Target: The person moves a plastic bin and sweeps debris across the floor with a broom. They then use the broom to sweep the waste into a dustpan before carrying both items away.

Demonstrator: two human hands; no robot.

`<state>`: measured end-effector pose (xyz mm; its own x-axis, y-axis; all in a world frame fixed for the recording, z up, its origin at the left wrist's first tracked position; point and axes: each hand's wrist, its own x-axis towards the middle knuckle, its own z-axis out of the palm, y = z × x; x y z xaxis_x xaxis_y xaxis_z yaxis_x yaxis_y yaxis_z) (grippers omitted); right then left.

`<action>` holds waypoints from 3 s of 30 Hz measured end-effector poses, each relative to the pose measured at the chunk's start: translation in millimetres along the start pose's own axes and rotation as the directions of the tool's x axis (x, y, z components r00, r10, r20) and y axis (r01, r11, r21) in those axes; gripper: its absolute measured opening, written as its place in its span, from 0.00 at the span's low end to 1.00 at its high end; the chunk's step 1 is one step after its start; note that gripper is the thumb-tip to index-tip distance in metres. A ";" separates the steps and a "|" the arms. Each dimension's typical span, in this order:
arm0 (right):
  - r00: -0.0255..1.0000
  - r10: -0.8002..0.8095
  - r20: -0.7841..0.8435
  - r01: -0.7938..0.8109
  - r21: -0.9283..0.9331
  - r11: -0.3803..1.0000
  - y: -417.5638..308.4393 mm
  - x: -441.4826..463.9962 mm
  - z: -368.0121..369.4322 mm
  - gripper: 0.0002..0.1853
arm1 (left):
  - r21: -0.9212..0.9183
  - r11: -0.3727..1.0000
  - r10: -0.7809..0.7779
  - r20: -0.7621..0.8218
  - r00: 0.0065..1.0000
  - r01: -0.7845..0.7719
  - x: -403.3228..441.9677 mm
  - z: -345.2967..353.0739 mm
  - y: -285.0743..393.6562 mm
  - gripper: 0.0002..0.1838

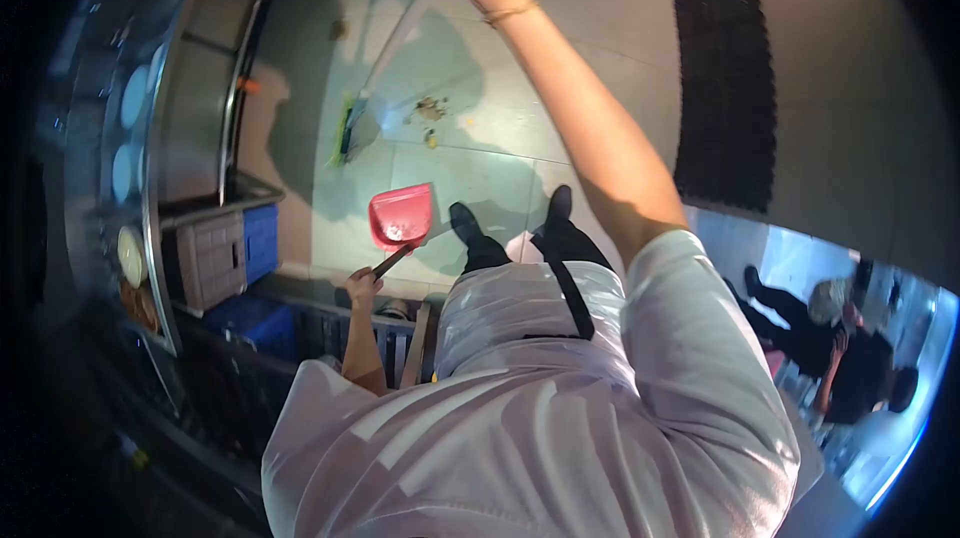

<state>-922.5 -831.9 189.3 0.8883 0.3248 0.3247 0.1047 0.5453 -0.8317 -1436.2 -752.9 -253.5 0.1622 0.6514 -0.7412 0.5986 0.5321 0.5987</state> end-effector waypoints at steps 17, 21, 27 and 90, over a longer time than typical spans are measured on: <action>0.926 0.174 0.335 -0.057 -0.332 0.942 3.8 33.9 4.5 0.13 | 0.003 0.998 -0.062 -0.044 0.997 0.062 -12.9 8.0 12.7 0.15; 0.960 0.030 0.279 0.058 -0.302 0.952 -19.3 39.4 7.1 0.12 | 0.050 0.997 -0.051 -0.076 0.996 0.055 -9.7 10.7 12.9 0.14; 0.996 -0.025 0.084 0.035 -0.120 0.992 -48.2 38.9 38.9 0.11 | -0.028 1.000 -0.012 -0.077 0.997 0.010 -6.5 11.3 -7.6 0.14; 0.956 -0.254 -0.145 0.146 -0.518 0.843 -87.3 -16.0 -107.4 0.17 | 0.534 0.758 0.405 0.062 0.912 -0.373 66.0 86.1 81.8 0.07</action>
<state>-897.8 -967.6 208.3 0.8875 0.0601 0.4569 0.4494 0.1072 -0.8869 -1309.0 -712.9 -279.6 0.4393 0.7763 -0.4521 0.8125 -0.1286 0.5686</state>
